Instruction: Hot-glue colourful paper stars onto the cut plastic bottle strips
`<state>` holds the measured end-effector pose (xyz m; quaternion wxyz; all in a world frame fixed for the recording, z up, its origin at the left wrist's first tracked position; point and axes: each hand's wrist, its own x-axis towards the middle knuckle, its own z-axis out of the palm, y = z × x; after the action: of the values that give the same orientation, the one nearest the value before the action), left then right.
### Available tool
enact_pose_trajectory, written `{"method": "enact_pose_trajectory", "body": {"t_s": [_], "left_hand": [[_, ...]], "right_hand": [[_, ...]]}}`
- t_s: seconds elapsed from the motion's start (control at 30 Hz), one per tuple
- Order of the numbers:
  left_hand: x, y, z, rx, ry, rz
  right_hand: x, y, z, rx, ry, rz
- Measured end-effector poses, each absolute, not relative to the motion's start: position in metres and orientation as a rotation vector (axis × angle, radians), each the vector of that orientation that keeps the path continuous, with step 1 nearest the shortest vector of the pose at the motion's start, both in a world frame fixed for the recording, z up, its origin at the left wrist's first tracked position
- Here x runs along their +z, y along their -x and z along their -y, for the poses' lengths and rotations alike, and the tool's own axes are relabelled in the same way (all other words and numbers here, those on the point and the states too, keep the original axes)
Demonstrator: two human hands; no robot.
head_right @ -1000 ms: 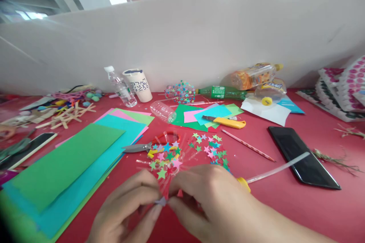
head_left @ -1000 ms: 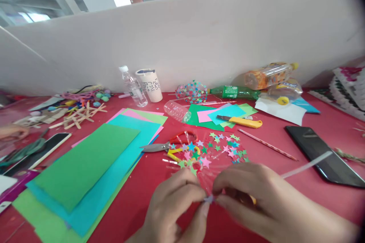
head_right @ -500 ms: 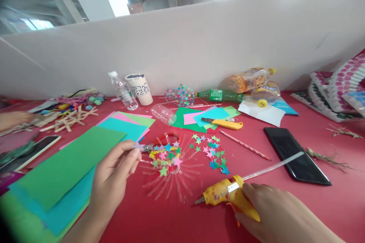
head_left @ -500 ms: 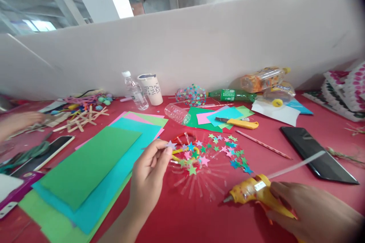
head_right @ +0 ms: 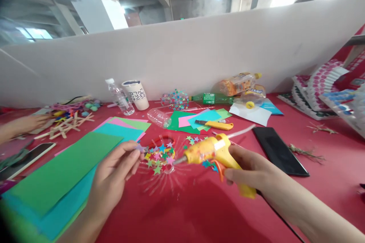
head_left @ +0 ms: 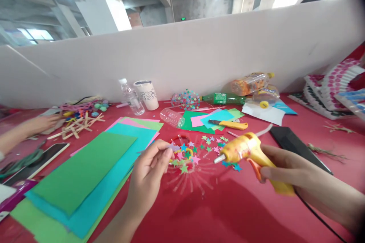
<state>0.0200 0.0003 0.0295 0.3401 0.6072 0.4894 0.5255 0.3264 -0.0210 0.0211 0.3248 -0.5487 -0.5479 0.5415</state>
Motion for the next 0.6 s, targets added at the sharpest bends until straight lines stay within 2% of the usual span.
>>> {"method": "enact_pose_trajectory", "body": {"t_s": [0.1,0.23,0.43,0.6], "left_hand": [[0.033,-0.020,0.004,1.292,-1.639,-1.240],[0.045,-0.023,0.007,1.140,-1.607,-1.193],[0.057,-0.049,0.013,1.065,-1.700,-1.154],[0.044,-0.059,0.017,1.139,-1.940,-1.172]], "right_hand": [[0.039,-0.307,0.009,1.681,1.220,1.222],[0.050,-0.273,-0.005,1.723,1.010,1.267],[0.061,-0.236,-0.001,1.566,1.005,1.390],[0.043,-0.227,0.002,1.314,1.148,1.489]]}}
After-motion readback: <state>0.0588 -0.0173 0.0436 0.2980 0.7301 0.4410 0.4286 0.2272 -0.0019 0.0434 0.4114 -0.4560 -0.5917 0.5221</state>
